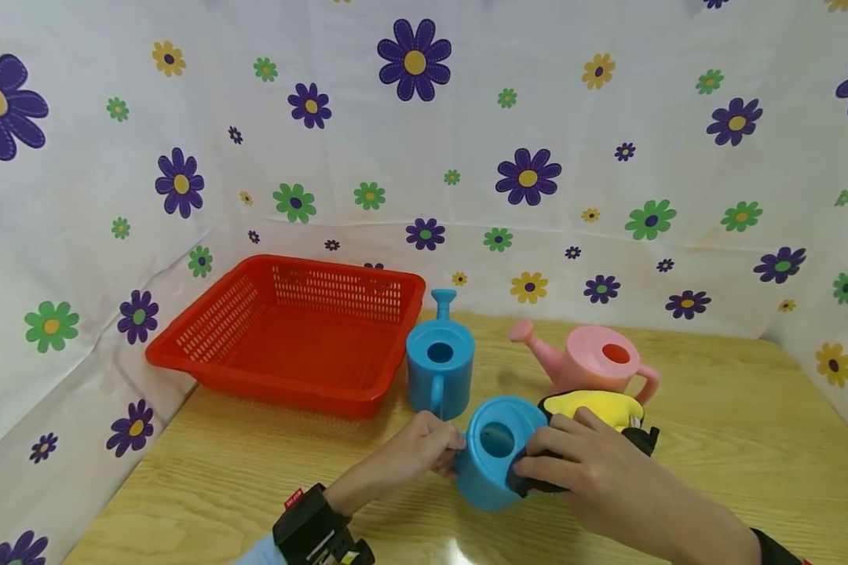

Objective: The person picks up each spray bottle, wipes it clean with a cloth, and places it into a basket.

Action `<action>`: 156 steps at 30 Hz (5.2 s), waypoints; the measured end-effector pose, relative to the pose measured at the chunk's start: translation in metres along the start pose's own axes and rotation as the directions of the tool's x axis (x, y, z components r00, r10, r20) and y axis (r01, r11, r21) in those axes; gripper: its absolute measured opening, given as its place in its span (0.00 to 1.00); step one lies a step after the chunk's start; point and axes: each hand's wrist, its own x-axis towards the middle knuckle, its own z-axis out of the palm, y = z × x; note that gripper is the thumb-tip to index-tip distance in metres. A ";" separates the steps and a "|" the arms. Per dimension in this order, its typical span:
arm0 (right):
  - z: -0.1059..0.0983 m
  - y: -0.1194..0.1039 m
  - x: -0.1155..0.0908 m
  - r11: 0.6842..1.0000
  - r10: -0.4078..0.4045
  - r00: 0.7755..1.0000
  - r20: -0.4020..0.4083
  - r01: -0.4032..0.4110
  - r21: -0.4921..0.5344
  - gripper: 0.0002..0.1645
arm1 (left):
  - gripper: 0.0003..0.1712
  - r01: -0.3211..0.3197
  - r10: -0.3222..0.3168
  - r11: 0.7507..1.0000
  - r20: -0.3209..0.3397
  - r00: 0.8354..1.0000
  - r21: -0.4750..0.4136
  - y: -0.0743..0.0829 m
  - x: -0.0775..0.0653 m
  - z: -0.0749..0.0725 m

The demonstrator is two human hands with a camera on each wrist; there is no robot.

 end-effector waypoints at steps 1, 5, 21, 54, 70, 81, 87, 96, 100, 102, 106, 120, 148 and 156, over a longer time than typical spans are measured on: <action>-0.001 0.000 -0.002 1.000 0.000 1.000 0.003 0.000 0.002 0.33 | 0.22 -0.008 0.008 1.000 0.006 1.000 0.005 0.000 0.001 0.000; -0.004 0.001 -0.008 1.000 -0.005 1.000 -0.003 0.005 -0.006 0.36 | 0.23 -0.056 0.054 0.998 0.039 0.998 0.039 0.000 0.002 -0.001; -0.002 0.012 -0.015 0.996 0.084 0.990 -0.116 -0.087 -0.020 0.18 | 0.23 -0.108 0.087 0.991 0.226 0.970 0.082 -0.003 -0.005 0.004; -0.003 0.002 -0.023 0.999 -0.039 0.999 0.020 0.038 0.031 0.16 | 0.24 -0.107 0.093 0.987 0.110 0.990 0.120 -0.008 -0.004 -0.004; 0.006 0.006 -0.025 0.997 -0.033 0.998 -0.062 0.037 0.066 0.14 | 0.25 -0.096 0.083 0.990 0.123 0.989 0.101 -0.009 -0.007 -0.005; 0.009 0.019 -0.025 0.997 0.068 0.987 -0.147 -0.061 0.049 0.26 | 0.25 -0.110 0.088 0.987 0.182 0.979 0.115 -0.006 -0.007 -0.007; 0.005 0.023 -0.025 0.993 0.101 0.982 -0.159 -0.091 0.072 0.24 | 0.22 -0.141 0.094 0.960 0.197 0.976 0.240 -0.006 -0.011 -0.004; -0.005 0.034 -0.015 0.990 0.128 0.978 -0.164 -0.116 0.082 0.29 | 0.15 -0.385 0.245 0.677 0.301 0.922 0.627 -0.006 -0.007 0.002; -0.007 0.036 -0.003 0.988 0.130 0.987 -0.090 -0.121 0.099 0.22 | 0.17 -0.461 0.281 0.523 0.366 0.887 0.716 -0.006 -0.006 0.006; -0.008 0.036 0.003 0.983 0.143 0.990 0.002 -0.143 0.112 0.19 | 0.18 -0.481 0.283 0.471 0.389 0.877 0.740 -0.004 -0.006 0.009; -0.007 0.033 0.015 0.966 0.183 0.966 0.184 -0.211 0.147 0.25 | 0.20 -0.525 0.298 0.346 0.439 0.847 0.778 0.000 -0.004 0.016; 0.011 0.034 0.029 0.977 0.169 0.973 0.155 -0.186 0.106 0.17 | 0.20 -0.514 0.274 0.100 0.473 0.837 0.852 0.004 -0.006 0.026; 0.004 -0.005 -0.002 0.966 -0.077 0.980 0.184 0.028 0.256 0.17 | 0.13 -0.486 0.327 0.211 0.407 0.853 0.848 -0.006 0.001 0.011; 0.002 -0.003 -0.006 0.971 -0.054 0.975 0.216 0.001 0.238 0.20 | 0.15 -0.451 0.295 0.186 0.388 0.873 0.873 -0.006 -0.004 0.011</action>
